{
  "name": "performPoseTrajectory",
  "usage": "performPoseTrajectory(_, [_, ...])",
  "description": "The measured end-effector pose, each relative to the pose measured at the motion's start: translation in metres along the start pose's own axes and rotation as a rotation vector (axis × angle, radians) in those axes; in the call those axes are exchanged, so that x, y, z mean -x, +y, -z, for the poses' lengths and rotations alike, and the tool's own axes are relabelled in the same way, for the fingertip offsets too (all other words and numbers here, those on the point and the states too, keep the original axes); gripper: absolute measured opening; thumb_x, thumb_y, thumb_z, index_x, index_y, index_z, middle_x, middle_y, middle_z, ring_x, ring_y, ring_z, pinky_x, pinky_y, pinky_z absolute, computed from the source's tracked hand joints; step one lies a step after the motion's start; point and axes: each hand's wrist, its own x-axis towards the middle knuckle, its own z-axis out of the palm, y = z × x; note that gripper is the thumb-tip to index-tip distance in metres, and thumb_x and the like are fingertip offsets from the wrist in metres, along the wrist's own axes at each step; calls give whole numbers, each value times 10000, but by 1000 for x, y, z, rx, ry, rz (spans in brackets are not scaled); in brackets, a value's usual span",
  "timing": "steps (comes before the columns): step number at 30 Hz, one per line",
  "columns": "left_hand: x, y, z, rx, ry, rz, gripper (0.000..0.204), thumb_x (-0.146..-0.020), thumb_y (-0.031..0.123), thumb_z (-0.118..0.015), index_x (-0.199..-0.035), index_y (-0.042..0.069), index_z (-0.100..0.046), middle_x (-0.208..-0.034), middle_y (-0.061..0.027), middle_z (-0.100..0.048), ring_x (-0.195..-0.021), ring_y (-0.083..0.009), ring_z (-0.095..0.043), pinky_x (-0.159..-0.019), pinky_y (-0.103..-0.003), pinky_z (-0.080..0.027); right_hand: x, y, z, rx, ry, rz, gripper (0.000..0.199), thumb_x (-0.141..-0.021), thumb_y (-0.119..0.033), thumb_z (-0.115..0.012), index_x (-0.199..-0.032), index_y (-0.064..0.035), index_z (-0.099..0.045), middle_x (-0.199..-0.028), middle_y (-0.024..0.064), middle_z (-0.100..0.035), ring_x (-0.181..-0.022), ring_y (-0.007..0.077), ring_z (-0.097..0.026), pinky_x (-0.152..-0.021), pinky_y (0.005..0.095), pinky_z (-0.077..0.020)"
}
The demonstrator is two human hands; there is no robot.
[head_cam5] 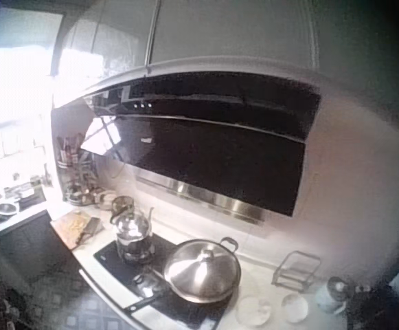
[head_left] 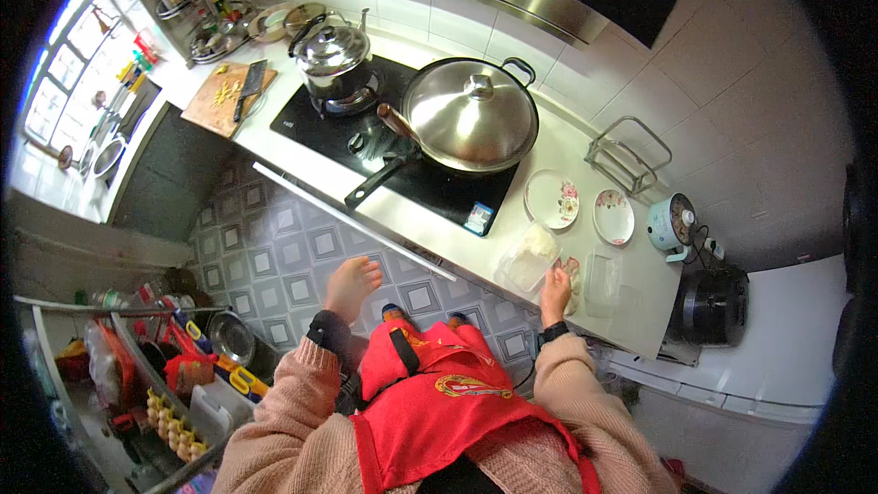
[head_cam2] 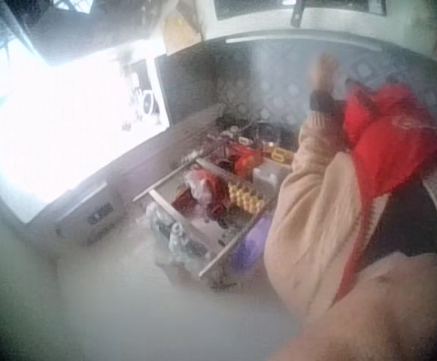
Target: The person washes a clear plastic container and its lid under running water at the sink, then moves to the stove to stir-fry food in a wok using a spatula. The person also retrieves a container from the refrigerator and places it on the counter.
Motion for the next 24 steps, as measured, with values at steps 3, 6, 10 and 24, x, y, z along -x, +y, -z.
performPoseTrajectory(3, [-8,8,-11,-61,-6,29,263,-987,240,-566,-1106,6,-579,-1064,-141,-661,-944,-255,-658,-848,-388,-549,-29,-36,29,-165,-189,-130,410,-940,-305,-649,-1159,39,-610,-834,129,-705,-689,229,-656,-671,374,-528])
performPoseTrajectory(6, [3,10,-22,-100,-25,-19,220,-1002,197,-560,-1115,10,-581,-1044,-135,-671,-877,-224,-675,-769,-335,-569,-87,-115,39,43,-60,280,298,-951,-268,-656,-1052,12,-673,-824,59,-685,-630,110,-600,-593,266,-501])
performPoseTrajectory(10, [15,40,-44,-400,-35,-322,193,-1002,156,-577,-1119,3,-595,-1009,-104,-680,-862,-174,-670,-768,-289,-554,-155,-256,6,169,-166,621,314,-923,-266,-692,-1088,1,-679,-925,95,-702,-776,151,-651,-680,304,-527])
performPoseTrajectory(24, [-53,159,-161,-971,-252,-1126,681,-819,56,-802,-1404,19,-454,-1249,-138,-567,-1136,-223,-585,-946,-340,-490,-165,-414,-202,764,-440,615,546,-827,-413,-708,-1118,41,-628,-1012,293,-681,-985,393,-679,-895,456,-534])
